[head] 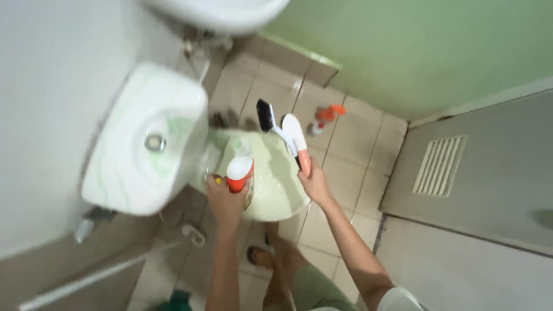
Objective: Clean the toilet bowl and exterior surfaces with a brush and cleaning solution.
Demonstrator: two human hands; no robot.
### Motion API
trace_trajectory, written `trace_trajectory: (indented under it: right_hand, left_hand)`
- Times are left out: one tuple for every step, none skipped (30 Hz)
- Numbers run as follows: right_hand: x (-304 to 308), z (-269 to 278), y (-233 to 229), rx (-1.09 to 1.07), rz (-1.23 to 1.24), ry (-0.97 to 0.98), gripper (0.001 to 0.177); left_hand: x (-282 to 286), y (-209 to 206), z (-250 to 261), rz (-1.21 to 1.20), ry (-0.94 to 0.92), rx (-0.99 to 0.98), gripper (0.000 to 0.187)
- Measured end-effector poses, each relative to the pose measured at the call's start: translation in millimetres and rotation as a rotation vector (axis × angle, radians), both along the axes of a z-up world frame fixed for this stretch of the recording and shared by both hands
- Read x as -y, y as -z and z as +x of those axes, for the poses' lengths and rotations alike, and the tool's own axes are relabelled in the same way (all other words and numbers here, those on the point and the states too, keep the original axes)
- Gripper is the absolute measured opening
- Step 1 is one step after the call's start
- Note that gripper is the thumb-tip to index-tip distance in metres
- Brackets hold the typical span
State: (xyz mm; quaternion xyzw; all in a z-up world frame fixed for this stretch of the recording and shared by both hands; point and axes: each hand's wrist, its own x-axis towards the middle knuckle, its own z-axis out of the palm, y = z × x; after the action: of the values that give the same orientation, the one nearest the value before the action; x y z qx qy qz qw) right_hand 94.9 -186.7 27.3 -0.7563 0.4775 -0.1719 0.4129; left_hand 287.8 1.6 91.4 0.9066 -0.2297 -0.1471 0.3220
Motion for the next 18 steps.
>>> trace_trajectory:
  right_hand:
    - [14,6,-27,0.015,-0.013,0.012,0.039]
    - [32,17,-54,0.072,-0.066,0.014,0.043]
    - [48,28,-82,0.129,-0.119,0.015,0.046]
    - [67,45,-107,0.151,-0.142,0.016,0.046]
    - [87,62,-133,0.081,-0.182,0.006,0.041]
    - [101,77,-157,0.008,-0.213,-0.006,0.037]
    - [117,103,-175,0.028,-0.226,-0.007,0.037]
    - [131,128,-193,0.023,-0.25,-0.014,0.037]
    - [144,154,-210,0.019,-0.273,-0.02,0.037]
    - [158,182,-217,0.034,-0.286,-0.02,0.037]
    - [173,210,-223,0.009,-0.298,-0.065,0.037]
    - [185,237,-228,-0.024,-0.305,-0.112,0.037]
    - [197,262,-233,-0.016,-0.313,-0.113,0.037]
    - [204,285,-234,-0.067,-0.246,-0.1,0.038]
    - [211,309,-235,-0.117,-0.179,-0.087,0.038]
    - [224,328,-226,-0.115,-0.183,-0.087,0.038]
    - [237,347,-217,-0.148,-0.223,-0.12,0.037]
    - [245,362,-201,-0.186,-0.25,-0.149,0.036]
  left_hand:
    - [10,-9,4,-0.013,0.012,0.015,0.067]
    - [23,-16,12,-0.007,0.042,0.096,0.067]
    - [35,-23,22,0.0,0.07,0.178,0.068]
    - [49,-29,29,-0.022,0.069,0.2,0.068]
    - [64,-35,37,-0.07,0.045,0.186,0.075]
    - [74,-38,44,-0.109,0.02,0.168,0.082]
    - [84,-53,50,-0.122,0.017,0.187,0.082]
    - [92,-67,54,-0.094,0.031,0.164,0.074]
    - [100,-78,60,-0.065,0.044,0.141,0.066]
    - [107,-85,64,-0.077,0.043,0.157,0.066]
    - [115,-91,70,-0.104,0.036,0.147,0.066]
    - [120,-95,73,-0.126,0.03,0.129,0.066]
    - [129,-101,79,-0.134,0.028,0.137,0.066]
    - [133,-104,84,-0.134,0.019,0.097,0.064]
    - [138,-106,89,-0.135,0.011,0.056,0.062]
    - [143,-100,96,-0.139,0.01,0.058,0.062]
    - [150,-93,104,-0.177,0.031,0.147,0.058]
    - [149,-84,109,-0.203,0.058,0.229,0.054]
